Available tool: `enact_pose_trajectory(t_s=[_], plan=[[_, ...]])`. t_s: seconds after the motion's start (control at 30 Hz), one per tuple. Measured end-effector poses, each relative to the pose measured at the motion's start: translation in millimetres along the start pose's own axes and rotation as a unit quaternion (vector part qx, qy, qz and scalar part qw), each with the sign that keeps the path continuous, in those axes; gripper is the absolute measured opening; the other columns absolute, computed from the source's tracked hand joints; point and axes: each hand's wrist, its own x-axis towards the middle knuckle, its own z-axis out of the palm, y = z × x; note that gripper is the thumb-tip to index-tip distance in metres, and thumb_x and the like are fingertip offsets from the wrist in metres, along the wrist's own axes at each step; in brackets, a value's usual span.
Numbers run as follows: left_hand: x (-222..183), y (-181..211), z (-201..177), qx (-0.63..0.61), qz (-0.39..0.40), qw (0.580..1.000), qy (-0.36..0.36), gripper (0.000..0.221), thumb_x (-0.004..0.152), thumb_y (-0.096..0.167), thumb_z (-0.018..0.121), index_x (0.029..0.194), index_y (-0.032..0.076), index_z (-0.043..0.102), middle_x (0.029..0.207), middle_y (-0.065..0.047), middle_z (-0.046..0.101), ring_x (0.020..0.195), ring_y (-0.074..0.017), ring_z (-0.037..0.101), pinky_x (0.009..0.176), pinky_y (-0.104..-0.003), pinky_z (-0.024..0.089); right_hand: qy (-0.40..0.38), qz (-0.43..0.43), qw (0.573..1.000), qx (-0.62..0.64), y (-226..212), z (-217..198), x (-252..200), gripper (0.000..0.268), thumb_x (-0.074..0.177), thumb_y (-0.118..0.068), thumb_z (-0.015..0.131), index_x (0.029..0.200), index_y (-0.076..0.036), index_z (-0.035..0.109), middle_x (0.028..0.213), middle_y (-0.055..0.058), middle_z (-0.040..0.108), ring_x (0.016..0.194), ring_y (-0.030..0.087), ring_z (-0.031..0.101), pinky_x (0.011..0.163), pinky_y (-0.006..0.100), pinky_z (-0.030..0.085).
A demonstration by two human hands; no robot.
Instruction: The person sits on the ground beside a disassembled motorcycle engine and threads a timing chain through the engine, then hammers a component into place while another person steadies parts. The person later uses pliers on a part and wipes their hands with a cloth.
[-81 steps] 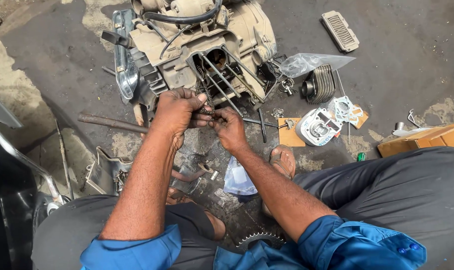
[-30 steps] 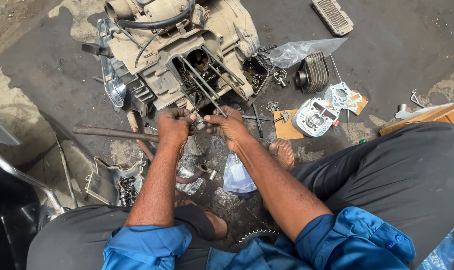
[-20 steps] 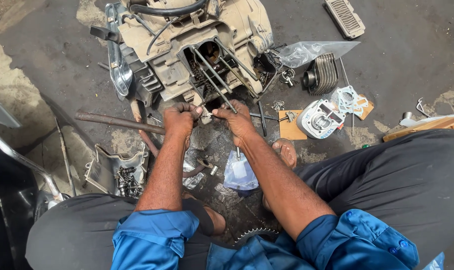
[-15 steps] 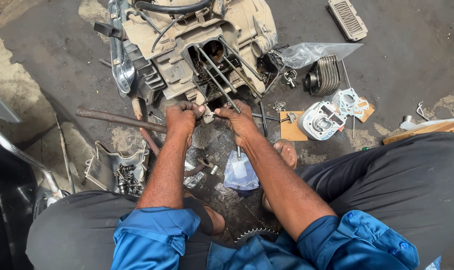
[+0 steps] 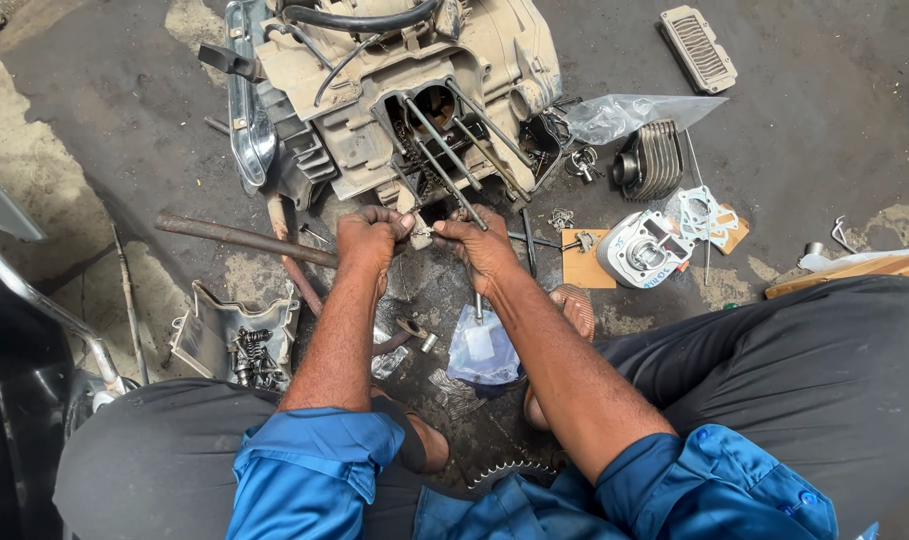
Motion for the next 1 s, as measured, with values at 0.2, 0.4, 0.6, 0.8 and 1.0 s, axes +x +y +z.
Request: enact_pose_trajectory(t_s=[0.2, 0.4, 0.6, 0.8, 1.0], plan=[[12.4, -13.7, 1.5, -0.035, -0.008, 0.999, 0.014, 0.014, 0.083, 0.001, 0.082, 0.084, -0.002, 0.068, 0.074, -0.009, 0.07, 0.061, -0.0137, 0.067, 0.05, -0.024, 0.057, -0.011, -0.006, 1.0, 0.023, 7.2, -7.2, 7.0, 0.028, 0.082, 0.005, 0.078, 0.093, -0.006, 0.055, 0.091, 0.006, 0.062, 0.089, 0.02, 0.07, 0.087, 0.041, 0.065], [11.7, -11.3, 3.1, -0.037, -0.015, 0.999, 0.031, 0.014, 0.082, -0.001, 0.082, 0.081, 0.0, 0.068, 0.073, -0.009, 0.071, 0.06, -0.0138, 0.069, 0.048, -0.024, 0.056, -0.014, 0.015, 1.0, 0.007, 3.1, -8.2, 5.0, 0.026, 0.082, 0.0, 0.08, 0.095, -0.007, 0.057, 0.09, 0.011, 0.068, 0.086, 0.024, 0.072, 0.082, 0.041, 0.061], [15.3, -12.0, 1.9, -0.049, -0.025, 0.998, 0.029, 0.016, 0.081, -0.003, 0.082, 0.079, 0.0, 0.066, 0.073, -0.011, 0.072, 0.06, -0.0156, 0.069, 0.046, -0.024, 0.055, -0.044, 0.059, 0.997, 0.003, -3.7, -18.9, 6.3, 0.02, 0.085, -0.01, 0.08, 0.097, -0.006, 0.065, 0.09, 0.008, 0.071, 0.084, 0.021, 0.073, 0.079, 0.037, 0.062], [11.7, -7.9, 4.3, -0.052, -0.04, 0.997, 0.037, 0.014, 0.081, -0.005, 0.079, 0.078, 0.0, 0.067, 0.074, -0.012, 0.072, 0.057, -0.0156, 0.068, 0.045, -0.025, 0.055, 0.096, 0.059, 0.993, 0.037, 1.5, -71.0, 5.5, 0.017, 0.088, -0.015, 0.076, 0.093, -0.006, 0.061, 0.081, 0.008, 0.067, 0.073, 0.021, 0.069, 0.062, 0.032, 0.061], [6.3, 5.5, 3.9, -0.046, -0.036, 0.998, 0.037, 0.012, 0.084, -0.004, 0.079, 0.078, -0.002, 0.068, 0.073, -0.012, 0.072, 0.058, -0.0147, 0.068, 0.048, -0.024, 0.058, 0.176, 0.019, 0.969, -0.173, 91.1, -133.9, -37.1, 0.011, 0.09, -0.011, 0.072, 0.095, -0.005, 0.063, 0.082, 0.006, 0.067, 0.066, 0.013, 0.059, 0.057, 0.031, 0.049]])
